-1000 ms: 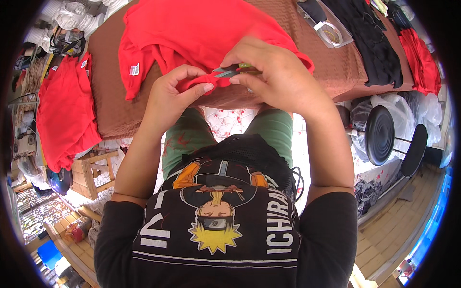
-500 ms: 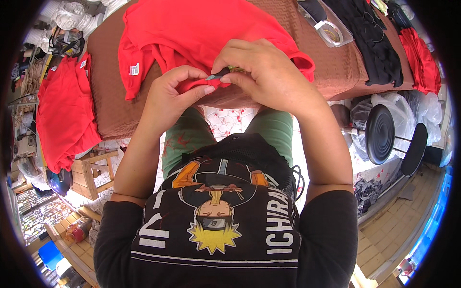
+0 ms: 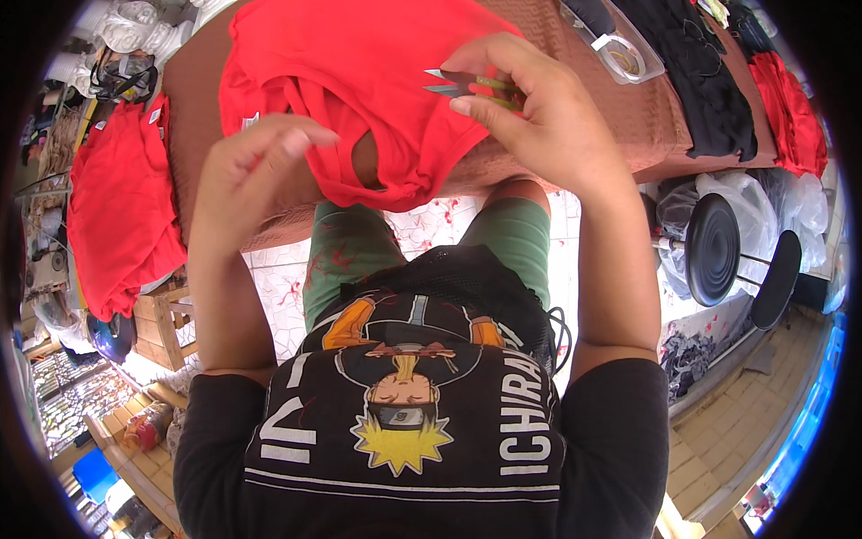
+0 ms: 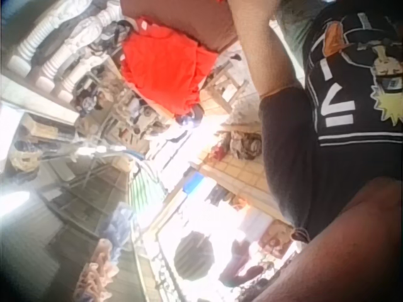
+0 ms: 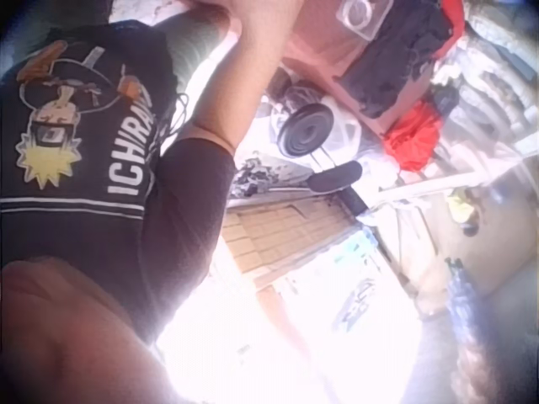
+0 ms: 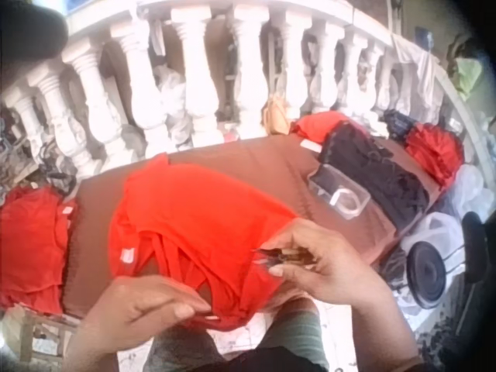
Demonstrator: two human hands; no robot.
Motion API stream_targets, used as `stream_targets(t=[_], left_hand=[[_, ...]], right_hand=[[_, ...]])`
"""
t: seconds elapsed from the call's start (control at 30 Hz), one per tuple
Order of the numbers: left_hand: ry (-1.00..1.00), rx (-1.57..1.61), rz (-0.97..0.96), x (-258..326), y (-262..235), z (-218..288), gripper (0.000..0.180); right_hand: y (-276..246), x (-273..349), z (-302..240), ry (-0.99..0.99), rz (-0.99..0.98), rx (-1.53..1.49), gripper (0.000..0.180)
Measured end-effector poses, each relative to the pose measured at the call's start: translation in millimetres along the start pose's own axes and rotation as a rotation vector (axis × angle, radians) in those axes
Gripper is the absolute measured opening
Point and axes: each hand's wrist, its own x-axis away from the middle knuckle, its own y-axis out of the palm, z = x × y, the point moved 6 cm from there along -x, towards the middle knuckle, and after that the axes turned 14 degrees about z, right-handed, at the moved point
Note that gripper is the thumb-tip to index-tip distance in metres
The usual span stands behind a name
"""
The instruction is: The person trims excess threads from several red t-shirts using small shears. The person picks up a shirt, lays it flat on a table, trims loose threads from the neckline and seams, and then moves the shirt aside.
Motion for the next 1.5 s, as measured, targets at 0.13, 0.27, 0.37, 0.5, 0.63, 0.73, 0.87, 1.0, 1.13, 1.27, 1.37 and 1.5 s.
stream_targets(t=[0.13,0.27,0.37,0.5,0.63,0.73,0.87,1.0,1.13,1.27,1.37,1.5], left_hand=[[0.072,-0.358,0.029,2.9,4.7,-24.7,0.026],[0.339,-0.570,-0.091,20.4,47.1,-40.8,0.026],[0.151,-0.283,0.092,4.8,34.3,-32.7,0.021],[0.021,0.235,0.427,-1.2,3.4,-27.9,0.022],[-0.163,0.166,0.100,3.9,36.0,-65.4,0.028],[-0.355,0.235,-0.023,13.0,64.1,-88.2,0.032],[-0.430,0.260,-0.078,16.7,72.3,-79.3,0.035],[-0.349,0.398,0.009,12.8,71.4,-70.6,0.037],[-0.298,0.511,0.037,10.2,70.1,-61.6,0.042],[-0.285,0.500,0.053,8.5,69.7,-57.8,0.043],[-0.279,0.477,0.091,6.9,64.5,-57.6,0.044],[-0.313,0.502,0.101,7.0,61.0,-56.1,0.046]], right_hand=[[21.7,7.9,10.4,0.038,-0.087,0.106,0.035],[48.7,19.3,47.1,0.065,-0.266,0.397,0.033],[32.0,14.1,60.5,-0.056,-0.113,0.492,0.021],[-21.8,-3.8,26.9,-0.002,0.409,0.283,0.017],[-24.4,-5.6,39.4,-0.019,0.393,0.430,0.018],[-15.3,5.0,59.3,0.011,0.343,0.439,0.019],[-3.9,14.6,47.1,0.113,0.277,0.328,0.016],[15.6,18.1,28.6,0.138,0.059,0.141,0.017],[32.0,26.2,23.4,0.273,-0.069,-0.056,0.023],[41.5,28.5,30.9,0.249,-0.039,-0.125,0.018],[37.0,24.7,32.7,0.276,0.020,-0.105,0.012],[36.3,24.0,32.6,0.387,0.024,-0.286,0.009]])
